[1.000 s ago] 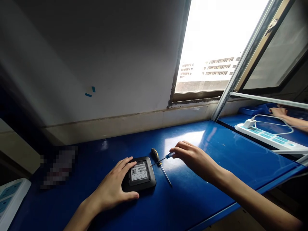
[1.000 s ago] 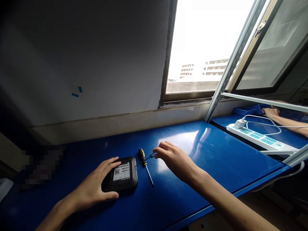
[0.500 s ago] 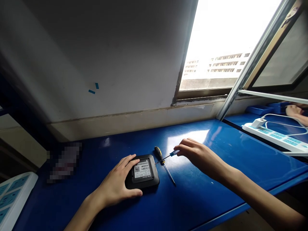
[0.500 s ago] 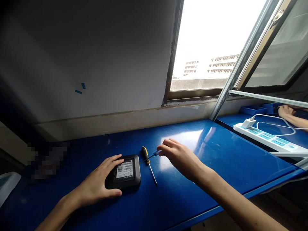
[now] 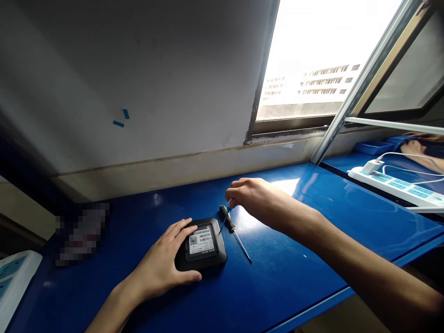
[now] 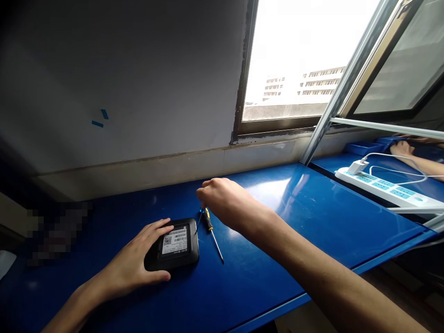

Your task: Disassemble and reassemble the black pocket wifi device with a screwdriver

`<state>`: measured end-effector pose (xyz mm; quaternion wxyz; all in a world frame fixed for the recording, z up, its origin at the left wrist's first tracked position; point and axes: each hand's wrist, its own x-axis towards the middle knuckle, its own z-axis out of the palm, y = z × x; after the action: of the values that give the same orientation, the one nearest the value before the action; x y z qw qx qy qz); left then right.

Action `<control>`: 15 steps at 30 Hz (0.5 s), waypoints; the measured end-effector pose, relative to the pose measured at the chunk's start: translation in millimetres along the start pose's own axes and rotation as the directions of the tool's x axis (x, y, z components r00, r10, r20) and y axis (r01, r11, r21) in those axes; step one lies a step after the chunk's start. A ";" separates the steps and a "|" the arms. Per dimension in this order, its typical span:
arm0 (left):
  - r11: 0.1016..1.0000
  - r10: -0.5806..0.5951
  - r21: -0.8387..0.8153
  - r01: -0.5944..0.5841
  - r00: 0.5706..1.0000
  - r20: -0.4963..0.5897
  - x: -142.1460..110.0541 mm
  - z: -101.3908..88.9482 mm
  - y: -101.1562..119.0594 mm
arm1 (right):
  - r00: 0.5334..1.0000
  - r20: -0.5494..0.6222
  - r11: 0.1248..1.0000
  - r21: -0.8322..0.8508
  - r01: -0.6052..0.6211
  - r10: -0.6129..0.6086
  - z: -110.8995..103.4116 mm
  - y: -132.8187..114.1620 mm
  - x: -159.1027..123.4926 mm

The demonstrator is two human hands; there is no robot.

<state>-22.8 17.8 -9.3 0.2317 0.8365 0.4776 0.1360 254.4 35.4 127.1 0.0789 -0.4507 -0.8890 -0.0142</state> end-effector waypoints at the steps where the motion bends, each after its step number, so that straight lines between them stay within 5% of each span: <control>1: 1.000 0.000 -0.002 0.000 1.000 -0.001 -0.3 -0.1 -0.1 | 1.000 -0.005 1.000 0.025 -0.013 0.013 2.2 3.6 -0.7; 9: 1.000 -0.019 -0.011 0.019 1.000 -0.008 -0.4 -2.2 2.0 | 0.992 -0.053 0.970 0.219 -0.104 0.118 50.2 52.6 -41.0; 15: 1.000 -0.027 -0.013 0.027 1.000 0.011 -1.7 -3.5 2.7 | 0.966 -0.030 0.928 0.287 -0.238 0.257 99.6 56.4 -82.5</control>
<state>-23.2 16.0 -4.9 0.2414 0.8293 0.4866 0.1315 335.0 12.6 13.5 0.1728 -0.5426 -0.8150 0.1071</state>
